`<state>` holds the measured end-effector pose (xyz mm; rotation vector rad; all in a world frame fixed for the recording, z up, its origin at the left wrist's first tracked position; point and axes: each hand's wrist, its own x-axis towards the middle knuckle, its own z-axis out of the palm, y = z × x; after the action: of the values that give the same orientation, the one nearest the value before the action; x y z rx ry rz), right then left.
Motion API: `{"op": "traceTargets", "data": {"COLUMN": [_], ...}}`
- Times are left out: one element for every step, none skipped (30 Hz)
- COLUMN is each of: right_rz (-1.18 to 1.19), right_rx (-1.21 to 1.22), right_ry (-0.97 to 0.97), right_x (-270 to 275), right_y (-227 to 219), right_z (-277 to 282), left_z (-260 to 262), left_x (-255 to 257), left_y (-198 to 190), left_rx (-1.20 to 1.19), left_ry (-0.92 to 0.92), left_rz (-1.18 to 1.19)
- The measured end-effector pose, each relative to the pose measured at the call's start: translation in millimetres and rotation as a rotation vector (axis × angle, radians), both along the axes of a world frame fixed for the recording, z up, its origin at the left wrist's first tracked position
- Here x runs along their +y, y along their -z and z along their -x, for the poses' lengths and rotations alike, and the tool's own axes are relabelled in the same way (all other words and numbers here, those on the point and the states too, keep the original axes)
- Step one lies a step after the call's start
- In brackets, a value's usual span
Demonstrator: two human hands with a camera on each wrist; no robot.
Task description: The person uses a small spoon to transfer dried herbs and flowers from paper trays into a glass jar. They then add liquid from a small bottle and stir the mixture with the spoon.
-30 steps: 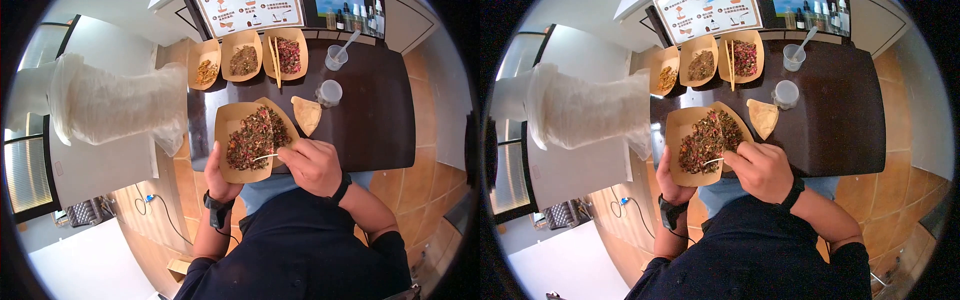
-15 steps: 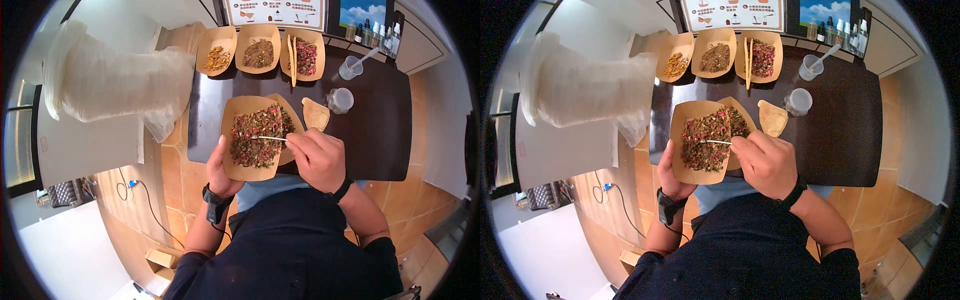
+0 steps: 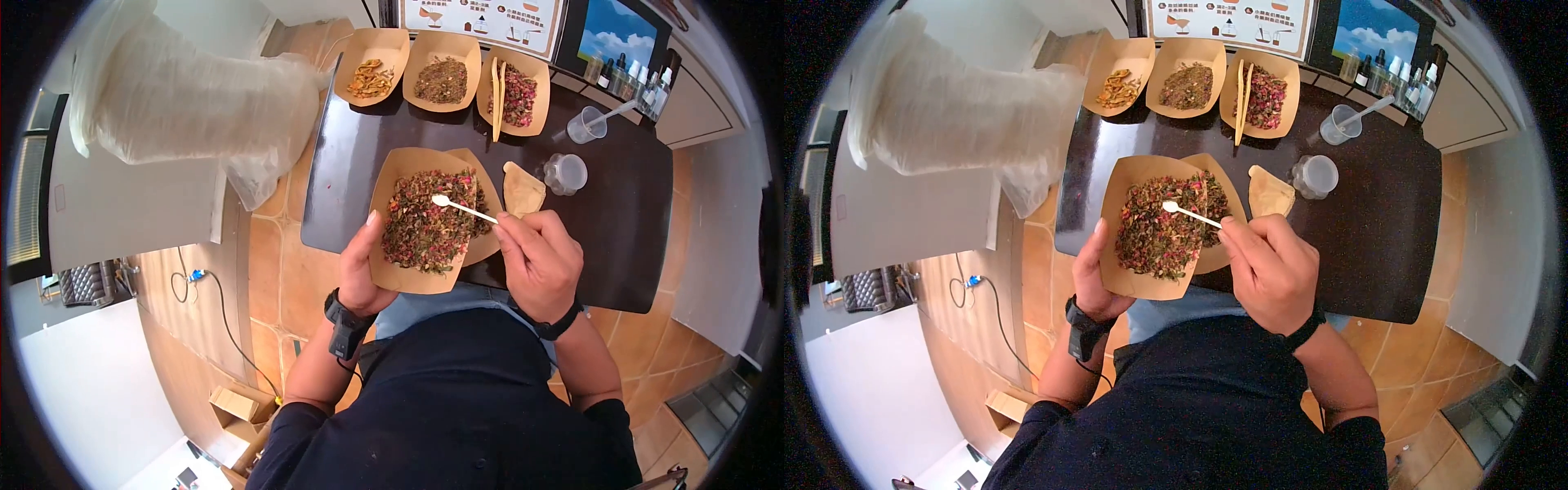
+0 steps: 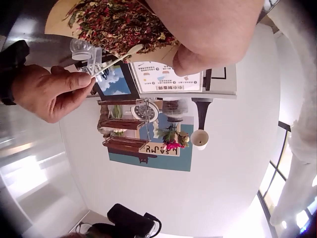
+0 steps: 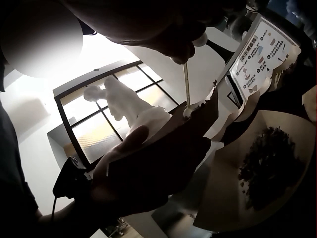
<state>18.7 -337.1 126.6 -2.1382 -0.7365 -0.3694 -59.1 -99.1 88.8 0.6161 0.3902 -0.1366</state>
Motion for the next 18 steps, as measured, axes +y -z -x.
{"op": "traceTargets", "data": {"right_rz": [-0.014, -0.013, -0.004, 0.004, 0.004, -0.006, -0.017, -0.017, -0.008, -0.001, -0.001, 0.005, 0.01, 0.01, 0.019, 0.03, 0.007, 0.008], "right_rx": [0.012, 0.012, -0.003, -0.017, -0.018, -0.047, -0.076, -0.077, -0.084, -0.093, -0.093, -0.091, -0.09, -0.09, -0.046, -0.002, 0.089, 0.088], "right_ry": [0.003, 0.001, 0.008, 0.016, 0.016, 0.021, 0.027, 0.03, 0.03, 0.029, 0.03, 0.033, 0.035, 0.034, 0.016, -0.002, -0.003, -0.002], "right_x": [-1, -3, -4, -5, -6, -6, -7, -8, -8, -9, -9, -9, -9, -9, -7, -6, -3, -1], "right_y": [-1, -2, -3, -3, -3, -2, -2, -3, -3, -3, -2, 0, 2, 3, 4, 4, 5, 5], "right_z": [1, 2, 2, 2, 1, -1, -2, -4, -6, -7, -7, -6, -6, -5, -2, 1, 6, 9], "left_z": [0, -1, -1, -1, -2, -2, -2, -2, -2, -3, -3, -3, -3, -2, -2, -1, -1, -1], "left_x": [0, 0, 0, 0, 0, 0, 0, -1, -1, -1, -1, -2, -2, -2, -2, -2, -1, -1], "left_y": [0, 0, -1, -2, -3, -4, -4, -4, -5, -6, -8, -9, -9, -9, -9, -8, -6, -4], "left_rx": [-0.001, -0.005, -0.008, -0.008, -0.012, -0.017, -0.017, -0.018, -0.017, -0.018, -0.027, -0.035, -0.036, -0.034, -0.032, -0.032, -0.023, -0.015], "left_ry": [-0.002, -0.002, -0.001, -0.002, 0.008, 0.018, 0.02, 0.021, 0.022, 0.024, 0.032, 0.039, 0.039, 0.029, 0.019, 0.019, 0.008, -0.003], "left_rz": [0.001, -0.004, -0.009, -0.008, -0.024, -0.039, -0.038, -0.034, -0.03, -0.031, -0.021, -0.01, -0.01, -0.031, -0.05, -0.05, -0.048, -0.045]}}
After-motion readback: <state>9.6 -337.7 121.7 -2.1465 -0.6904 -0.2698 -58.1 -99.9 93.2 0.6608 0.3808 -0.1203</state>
